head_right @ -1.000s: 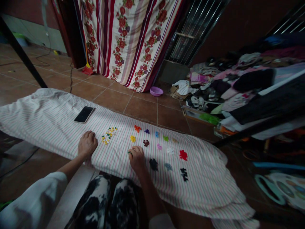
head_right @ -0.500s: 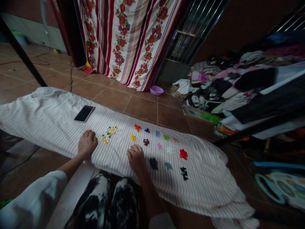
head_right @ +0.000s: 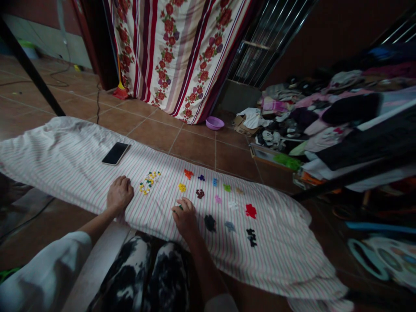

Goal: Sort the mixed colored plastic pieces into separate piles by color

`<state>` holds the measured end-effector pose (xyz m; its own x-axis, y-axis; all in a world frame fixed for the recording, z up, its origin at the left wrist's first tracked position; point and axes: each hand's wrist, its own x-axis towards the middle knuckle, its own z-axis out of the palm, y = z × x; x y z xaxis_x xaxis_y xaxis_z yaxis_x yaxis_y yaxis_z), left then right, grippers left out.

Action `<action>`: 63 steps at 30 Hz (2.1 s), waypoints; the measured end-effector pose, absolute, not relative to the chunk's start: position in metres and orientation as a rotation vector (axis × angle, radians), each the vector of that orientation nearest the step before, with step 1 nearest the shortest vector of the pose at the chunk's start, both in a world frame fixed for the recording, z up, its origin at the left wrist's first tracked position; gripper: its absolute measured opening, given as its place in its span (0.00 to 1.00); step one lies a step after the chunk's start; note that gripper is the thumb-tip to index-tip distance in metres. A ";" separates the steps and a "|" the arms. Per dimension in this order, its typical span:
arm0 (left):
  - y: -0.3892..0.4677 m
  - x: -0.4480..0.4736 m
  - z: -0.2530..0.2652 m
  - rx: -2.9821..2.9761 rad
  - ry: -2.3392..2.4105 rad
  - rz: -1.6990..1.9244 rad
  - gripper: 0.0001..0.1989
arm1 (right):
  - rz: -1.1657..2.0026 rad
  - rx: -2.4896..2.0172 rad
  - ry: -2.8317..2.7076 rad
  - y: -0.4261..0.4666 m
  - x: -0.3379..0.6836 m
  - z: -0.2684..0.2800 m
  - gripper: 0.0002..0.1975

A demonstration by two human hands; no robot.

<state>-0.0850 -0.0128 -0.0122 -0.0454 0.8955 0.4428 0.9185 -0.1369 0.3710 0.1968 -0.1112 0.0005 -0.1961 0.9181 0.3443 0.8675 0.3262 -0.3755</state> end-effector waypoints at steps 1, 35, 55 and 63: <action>-0.013 -0.085 -0.012 -2.146 -2.036 -0.942 0.15 | 0.127 -1.574 -2.087 -0.112 0.197 0.000 0.09; -0.011 -0.084 -0.015 -2.124 -1.993 -0.886 0.15 | 0.546 -1.621 -2.012 -0.007 0.097 0.007 0.12; -0.011 -0.083 -0.020 -2.070 -1.979 -0.905 0.14 | 0.492 -1.718 -1.884 -0.002 0.094 0.002 0.11; -0.011 -0.085 -0.016 -2.112 -2.013 -0.894 0.15 | 0.515 -1.553 -1.763 -0.018 0.118 0.000 0.11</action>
